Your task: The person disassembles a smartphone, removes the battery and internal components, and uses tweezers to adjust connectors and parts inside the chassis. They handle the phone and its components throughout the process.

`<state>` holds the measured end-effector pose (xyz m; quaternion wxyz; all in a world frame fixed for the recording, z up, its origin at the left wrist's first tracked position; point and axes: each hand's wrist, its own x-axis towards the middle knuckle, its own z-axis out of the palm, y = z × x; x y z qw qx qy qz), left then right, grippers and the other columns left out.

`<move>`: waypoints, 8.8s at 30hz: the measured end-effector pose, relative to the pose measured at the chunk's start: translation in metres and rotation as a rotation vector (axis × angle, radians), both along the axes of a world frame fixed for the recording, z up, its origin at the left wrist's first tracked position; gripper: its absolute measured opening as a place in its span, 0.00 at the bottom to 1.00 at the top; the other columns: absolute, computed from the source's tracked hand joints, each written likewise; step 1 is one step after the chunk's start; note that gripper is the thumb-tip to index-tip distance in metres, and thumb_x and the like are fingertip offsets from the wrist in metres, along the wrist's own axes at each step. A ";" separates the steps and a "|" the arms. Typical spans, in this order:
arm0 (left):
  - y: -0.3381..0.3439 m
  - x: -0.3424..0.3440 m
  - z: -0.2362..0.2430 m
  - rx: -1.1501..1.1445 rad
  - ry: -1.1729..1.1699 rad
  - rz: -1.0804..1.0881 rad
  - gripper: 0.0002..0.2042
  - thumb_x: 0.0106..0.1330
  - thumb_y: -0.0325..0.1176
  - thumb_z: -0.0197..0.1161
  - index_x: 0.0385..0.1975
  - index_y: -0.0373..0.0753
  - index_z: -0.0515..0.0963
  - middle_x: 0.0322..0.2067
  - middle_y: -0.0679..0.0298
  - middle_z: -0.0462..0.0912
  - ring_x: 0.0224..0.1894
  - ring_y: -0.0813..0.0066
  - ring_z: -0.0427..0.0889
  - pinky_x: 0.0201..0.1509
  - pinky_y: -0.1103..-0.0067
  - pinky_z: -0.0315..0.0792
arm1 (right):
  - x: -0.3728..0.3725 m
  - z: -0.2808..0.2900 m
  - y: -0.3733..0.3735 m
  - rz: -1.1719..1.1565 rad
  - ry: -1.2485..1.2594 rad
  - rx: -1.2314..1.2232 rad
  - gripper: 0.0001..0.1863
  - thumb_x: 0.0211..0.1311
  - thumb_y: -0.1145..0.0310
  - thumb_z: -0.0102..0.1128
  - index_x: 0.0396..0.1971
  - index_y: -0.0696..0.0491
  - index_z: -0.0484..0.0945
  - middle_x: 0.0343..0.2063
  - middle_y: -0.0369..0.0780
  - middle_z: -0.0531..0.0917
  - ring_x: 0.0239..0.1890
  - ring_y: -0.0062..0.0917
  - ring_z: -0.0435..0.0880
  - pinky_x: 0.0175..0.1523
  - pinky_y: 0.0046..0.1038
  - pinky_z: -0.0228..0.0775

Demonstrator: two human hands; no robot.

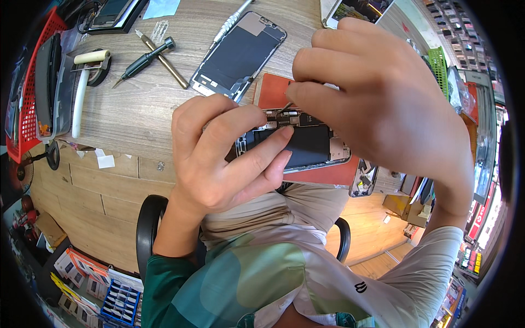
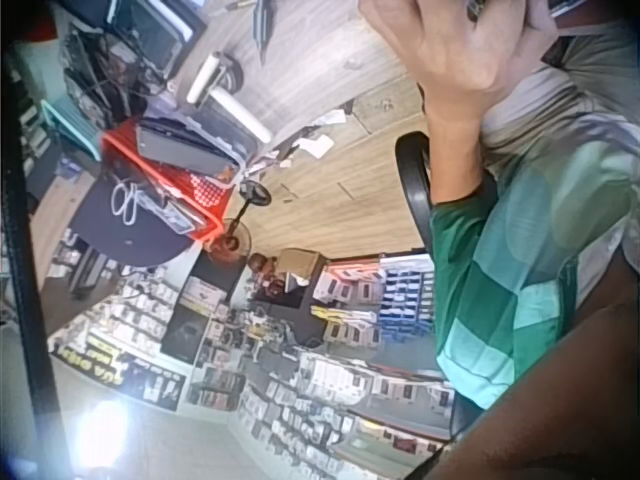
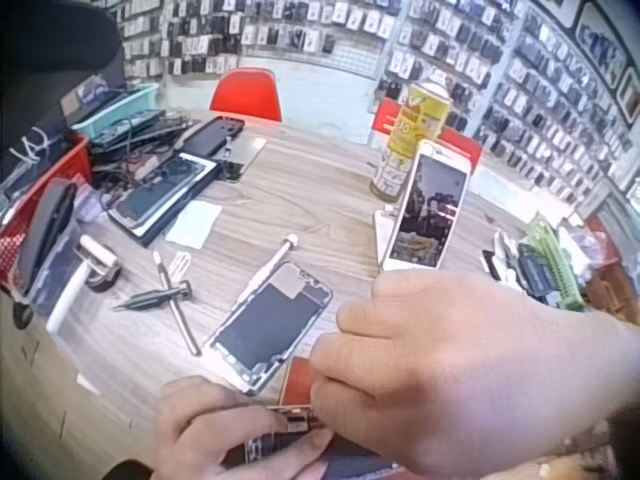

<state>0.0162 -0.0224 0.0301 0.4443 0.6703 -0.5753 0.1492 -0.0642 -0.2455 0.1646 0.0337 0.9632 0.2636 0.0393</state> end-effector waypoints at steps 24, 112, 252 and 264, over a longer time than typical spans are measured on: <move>0.000 -0.002 -0.005 -0.095 -0.012 0.020 0.18 0.44 0.32 0.85 0.40 0.46 0.95 0.47 0.63 0.84 0.49 0.56 0.80 0.50 0.65 0.77 | 0.018 -0.011 -0.034 -0.013 0.312 0.458 0.07 0.62 0.75 0.75 0.38 0.57 0.86 0.33 0.41 0.82 0.39 0.42 0.85 0.44 0.44 0.75; 0.009 0.018 0.005 0.047 -0.137 -0.031 0.19 0.52 0.33 0.80 0.46 0.50 0.98 0.62 0.55 0.86 0.58 0.51 0.81 0.63 0.62 0.78 | 0.015 -0.037 -0.057 -0.128 0.509 0.676 0.09 0.75 0.67 0.70 0.43 0.58 0.88 0.38 0.43 0.88 0.43 0.41 0.87 0.53 0.40 0.79; -0.014 0.007 -0.002 0.065 0.474 -0.211 0.29 0.68 0.14 0.74 0.72 0.29 0.80 0.51 0.57 0.90 0.55 0.74 0.86 0.68 0.73 0.76 | -0.123 -0.092 0.114 -1.183 -0.555 0.870 0.16 0.67 0.71 0.77 0.54 0.54 0.92 0.28 0.40 0.87 0.22 0.31 0.85 0.30 0.32 0.75; -0.016 0.008 -0.002 0.048 0.441 -0.242 0.29 0.68 0.15 0.75 0.71 0.29 0.81 0.50 0.57 0.91 0.55 0.73 0.86 0.69 0.72 0.76 | -0.126 -0.084 0.107 -1.265 -0.332 1.119 0.19 0.67 0.70 0.76 0.57 0.56 0.90 0.34 0.46 0.93 0.30 0.35 0.93 0.37 0.35 0.83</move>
